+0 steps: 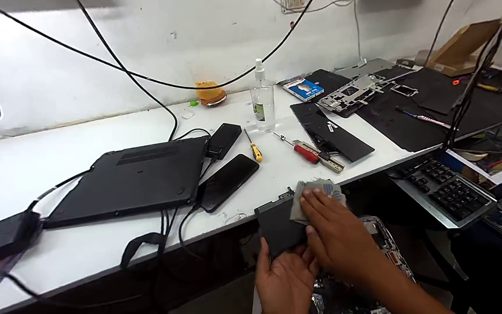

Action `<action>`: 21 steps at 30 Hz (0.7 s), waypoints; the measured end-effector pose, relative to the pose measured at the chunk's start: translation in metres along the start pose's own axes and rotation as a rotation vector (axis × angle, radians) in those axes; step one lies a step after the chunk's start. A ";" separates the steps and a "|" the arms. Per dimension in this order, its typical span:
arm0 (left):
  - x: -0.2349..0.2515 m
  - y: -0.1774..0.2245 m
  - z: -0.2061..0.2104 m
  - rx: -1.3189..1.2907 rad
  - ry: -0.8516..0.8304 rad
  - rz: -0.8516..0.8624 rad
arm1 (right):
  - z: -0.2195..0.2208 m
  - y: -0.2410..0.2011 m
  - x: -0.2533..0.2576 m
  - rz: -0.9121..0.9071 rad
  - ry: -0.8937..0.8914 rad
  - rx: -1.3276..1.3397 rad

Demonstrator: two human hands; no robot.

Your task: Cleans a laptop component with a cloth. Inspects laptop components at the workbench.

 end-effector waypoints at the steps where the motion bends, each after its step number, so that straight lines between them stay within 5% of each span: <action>1: 0.000 0.002 0.001 0.000 0.004 0.028 | 0.003 -0.012 0.007 -0.039 -0.032 0.044; 6: -0.009 0.020 0.006 -0.026 0.028 0.222 | -0.007 -0.062 -0.003 -0.313 -0.063 0.285; 11: 0.002 0.012 -0.002 -0.023 -0.071 0.013 | -0.009 -0.012 0.000 -0.044 -0.018 -0.062; 17: -0.009 0.024 0.005 -0.018 0.015 0.213 | -0.005 -0.073 0.006 -0.268 -0.090 0.224; 21: 0.000 0.018 0.003 -0.007 -0.069 0.048 | -0.012 -0.018 -0.037 -0.111 0.056 0.058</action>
Point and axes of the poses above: each hand's wrist, its own x-axis towards the middle knuckle, its own z-axis out of the palm, y = z × x, the point moved 7 cm from there along x, towards the middle knuckle, and after that the axes turned 12 degrees about -x, right-handed, at the moved point
